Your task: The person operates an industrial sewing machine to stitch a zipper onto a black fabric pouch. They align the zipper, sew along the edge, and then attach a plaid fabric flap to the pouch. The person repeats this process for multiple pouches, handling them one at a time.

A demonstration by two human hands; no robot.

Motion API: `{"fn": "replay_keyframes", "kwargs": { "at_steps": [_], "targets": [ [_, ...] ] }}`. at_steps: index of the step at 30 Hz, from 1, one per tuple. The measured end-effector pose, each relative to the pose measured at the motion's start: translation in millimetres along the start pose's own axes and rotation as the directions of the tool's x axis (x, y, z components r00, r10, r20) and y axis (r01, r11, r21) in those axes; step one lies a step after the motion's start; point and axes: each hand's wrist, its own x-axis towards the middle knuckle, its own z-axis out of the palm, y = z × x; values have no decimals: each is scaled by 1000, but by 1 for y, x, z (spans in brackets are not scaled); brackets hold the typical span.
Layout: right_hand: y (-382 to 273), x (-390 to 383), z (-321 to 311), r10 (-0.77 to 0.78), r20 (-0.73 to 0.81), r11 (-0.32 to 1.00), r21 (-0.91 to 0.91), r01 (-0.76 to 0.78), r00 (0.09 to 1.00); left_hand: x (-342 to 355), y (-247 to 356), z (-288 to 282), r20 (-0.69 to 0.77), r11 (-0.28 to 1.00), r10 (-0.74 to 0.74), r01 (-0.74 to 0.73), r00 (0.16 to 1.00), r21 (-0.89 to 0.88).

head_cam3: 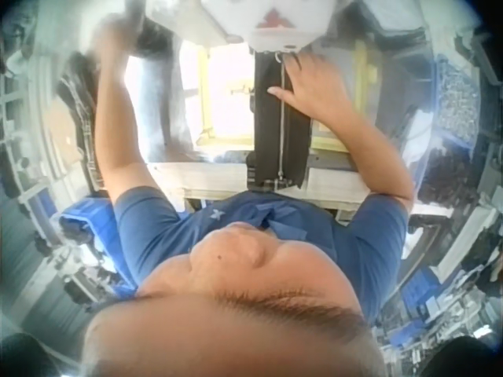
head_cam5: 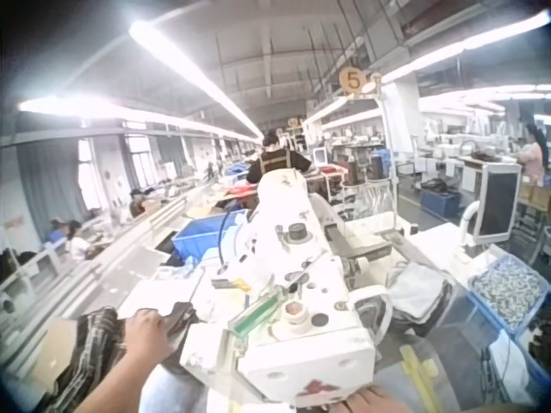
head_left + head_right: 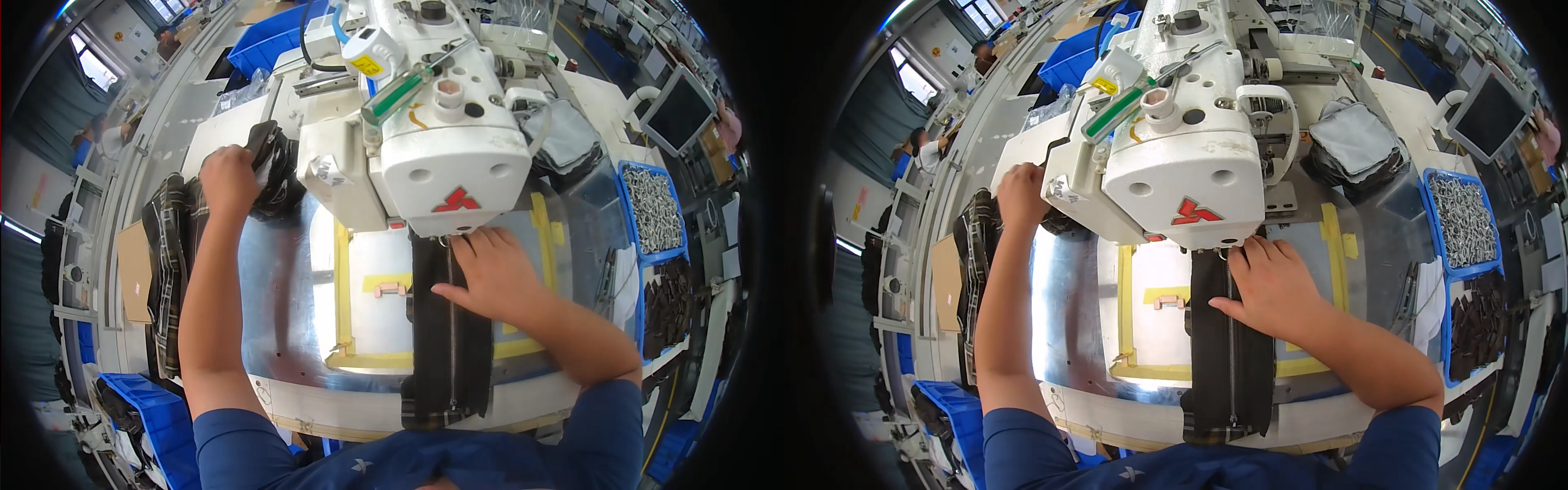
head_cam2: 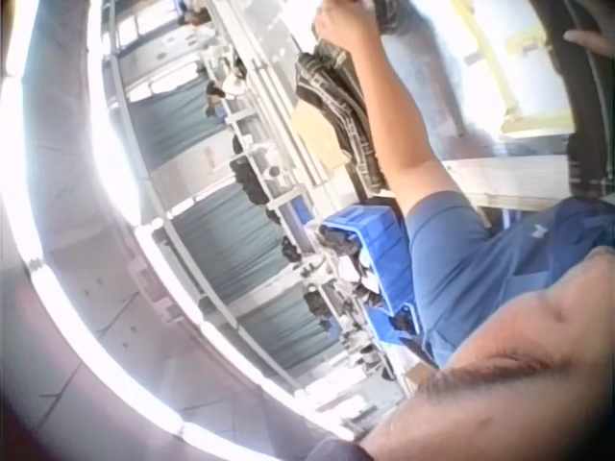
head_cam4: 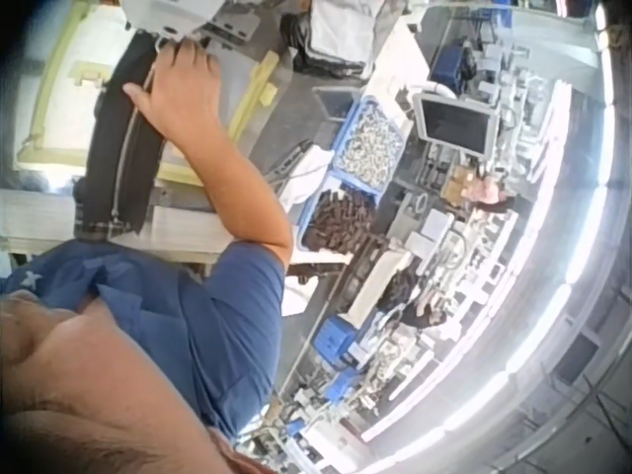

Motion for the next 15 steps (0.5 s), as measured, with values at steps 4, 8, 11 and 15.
{"fn": "replay_keyframes", "kwargs": {
  "at_steps": [4,8,11,15],
  "targets": [
    [1,-1,-2,10,-12,1000,-10,-10,1000,1,3,-26,-159,996,-82,74,984,-58],
    [1,1,1,-13,-22,1000,18,13,1000,0,-14,-10,29,997,19,-17,999,-71],
    [1,4,-2,2,11,1000,24,-2,1000,1,-12,6,130,995,100,-98,986,-20],
    [4,1,-2,0,-14,1000,16,0,1000,8,-5,-13,-193,996,-21,37,981,78]
  ]
}}
